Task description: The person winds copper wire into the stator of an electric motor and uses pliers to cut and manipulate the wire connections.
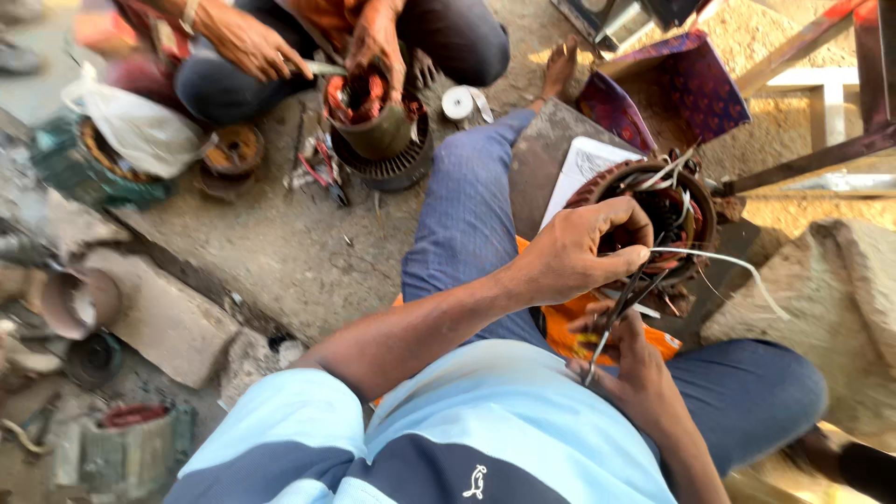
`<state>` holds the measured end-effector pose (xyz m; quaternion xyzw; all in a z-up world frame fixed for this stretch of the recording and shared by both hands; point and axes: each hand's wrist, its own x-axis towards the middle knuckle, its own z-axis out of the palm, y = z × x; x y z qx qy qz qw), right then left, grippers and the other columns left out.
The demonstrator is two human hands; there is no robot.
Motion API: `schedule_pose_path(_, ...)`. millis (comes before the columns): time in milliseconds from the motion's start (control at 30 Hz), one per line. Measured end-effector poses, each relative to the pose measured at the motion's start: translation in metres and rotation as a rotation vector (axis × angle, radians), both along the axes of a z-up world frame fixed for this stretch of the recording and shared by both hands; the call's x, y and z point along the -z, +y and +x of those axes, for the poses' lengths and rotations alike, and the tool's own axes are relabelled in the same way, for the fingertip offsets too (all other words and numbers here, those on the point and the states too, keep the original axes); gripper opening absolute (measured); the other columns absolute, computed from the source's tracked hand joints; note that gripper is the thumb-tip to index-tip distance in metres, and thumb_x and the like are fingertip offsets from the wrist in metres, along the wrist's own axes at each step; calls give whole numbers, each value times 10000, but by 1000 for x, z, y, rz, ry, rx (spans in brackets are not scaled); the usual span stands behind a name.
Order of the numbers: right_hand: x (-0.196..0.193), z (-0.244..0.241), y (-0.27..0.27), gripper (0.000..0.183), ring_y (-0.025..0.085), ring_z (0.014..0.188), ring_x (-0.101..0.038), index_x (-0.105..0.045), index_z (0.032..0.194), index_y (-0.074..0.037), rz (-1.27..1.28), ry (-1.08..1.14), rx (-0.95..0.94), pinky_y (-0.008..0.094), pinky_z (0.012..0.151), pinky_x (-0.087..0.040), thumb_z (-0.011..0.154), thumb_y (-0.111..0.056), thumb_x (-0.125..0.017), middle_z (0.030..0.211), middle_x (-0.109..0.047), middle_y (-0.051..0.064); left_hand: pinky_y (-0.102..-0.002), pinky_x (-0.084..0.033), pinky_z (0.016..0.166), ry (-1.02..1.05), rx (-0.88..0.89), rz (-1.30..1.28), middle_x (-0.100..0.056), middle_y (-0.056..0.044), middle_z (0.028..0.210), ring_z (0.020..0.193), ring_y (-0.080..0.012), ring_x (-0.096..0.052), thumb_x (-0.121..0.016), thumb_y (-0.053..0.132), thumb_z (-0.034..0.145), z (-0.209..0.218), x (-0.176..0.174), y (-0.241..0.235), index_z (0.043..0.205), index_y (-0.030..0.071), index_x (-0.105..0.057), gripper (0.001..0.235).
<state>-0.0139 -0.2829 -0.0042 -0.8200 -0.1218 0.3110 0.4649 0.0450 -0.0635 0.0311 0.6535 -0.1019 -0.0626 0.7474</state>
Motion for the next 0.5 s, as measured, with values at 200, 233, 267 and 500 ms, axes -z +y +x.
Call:
schedule_pose_path(200,14,6,-6,726,202,1146,-708,-405,1352,-39,-55,-112,63,366,969,-593,780,-155,-838,1169,-704,116,-284,-552,745,-126,-58,107,-664,-40,854,778,-103,-646,-642,106,946,-10,-1,-9,1032,39,-612,113)
schedule_pose_path(233,16,5,-7,773,202,1136,-697,-397,1406,-37,-19,-99,77,365,979,-589,775,-146,-829,1151,-691,110,-291,-550,722,-96,-47,128,-658,-53,840,755,-116,-641,-641,101,939,-12,-1,-8,1025,34,-611,113)
schedule_pose_path(267,20,4,-8,821,203,1126,-687,-388,1460,-34,23,-89,95,364,988,-585,769,-138,-820,1133,-678,104,-298,-547,698,-68,-32,155,-651,-67,826,732,-130,-636,-640,96,933,-14,0,-4,1017,29,-609,113)
schedule_pose_path(500,43,1,-1,902,143,1049,-658,-391,1545,-51,162,-47,148,319,945,-567,754,-119,-822,1071,-630,30,-332,-601,701,60,19,221,-673,-84,863,734,-176,-703,-609,89,875,-21,-6,14,985,32,-609,124)
